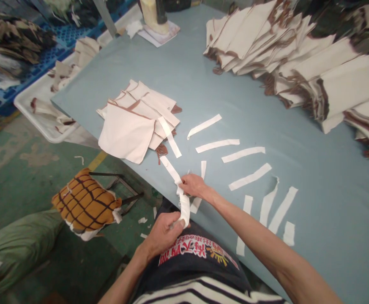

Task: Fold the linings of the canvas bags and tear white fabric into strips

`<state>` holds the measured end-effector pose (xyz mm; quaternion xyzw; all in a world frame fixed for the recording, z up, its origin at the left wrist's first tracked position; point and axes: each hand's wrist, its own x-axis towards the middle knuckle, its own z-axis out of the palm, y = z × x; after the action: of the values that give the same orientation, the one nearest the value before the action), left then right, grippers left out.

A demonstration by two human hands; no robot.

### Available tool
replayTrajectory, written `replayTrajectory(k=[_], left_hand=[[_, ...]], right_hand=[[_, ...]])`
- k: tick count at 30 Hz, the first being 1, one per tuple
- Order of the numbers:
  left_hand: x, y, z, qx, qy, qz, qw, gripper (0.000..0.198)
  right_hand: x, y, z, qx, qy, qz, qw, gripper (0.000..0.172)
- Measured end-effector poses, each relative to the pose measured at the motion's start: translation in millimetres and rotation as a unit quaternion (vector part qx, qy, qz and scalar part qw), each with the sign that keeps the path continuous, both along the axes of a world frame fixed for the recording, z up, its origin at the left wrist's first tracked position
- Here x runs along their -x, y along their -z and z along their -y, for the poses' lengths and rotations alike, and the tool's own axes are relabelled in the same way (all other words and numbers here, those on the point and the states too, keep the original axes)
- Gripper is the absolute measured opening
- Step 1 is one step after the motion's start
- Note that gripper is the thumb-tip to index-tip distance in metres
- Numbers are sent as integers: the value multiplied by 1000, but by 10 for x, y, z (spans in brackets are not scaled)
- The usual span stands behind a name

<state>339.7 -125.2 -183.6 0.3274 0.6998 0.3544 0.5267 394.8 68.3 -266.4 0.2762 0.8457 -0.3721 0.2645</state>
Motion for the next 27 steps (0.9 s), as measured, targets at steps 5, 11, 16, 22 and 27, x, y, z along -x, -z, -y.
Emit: replayTrajectory(k=[5,11,16,22,27], left_hand=[[-15,-143,105,-13,16,4,1000,47],[-22,-336,276,-7,-10,38,999,55],[25,-417,376,27,-101,71,992,56],[84,-391,385,34,-179,56,982,52],[32,-422,245,-22,-277,154,948,44]], right_hand=[[-123,23,35,-24,-9,-24,999,30],[-176,60,141,-59,-5,-56,997,32],[-194,-30,118,-79,15,-100,992,32],[-123,-282,49,-98,88,-202,971,20],[-216,-580,-21,-90,223,-314,919,40]])
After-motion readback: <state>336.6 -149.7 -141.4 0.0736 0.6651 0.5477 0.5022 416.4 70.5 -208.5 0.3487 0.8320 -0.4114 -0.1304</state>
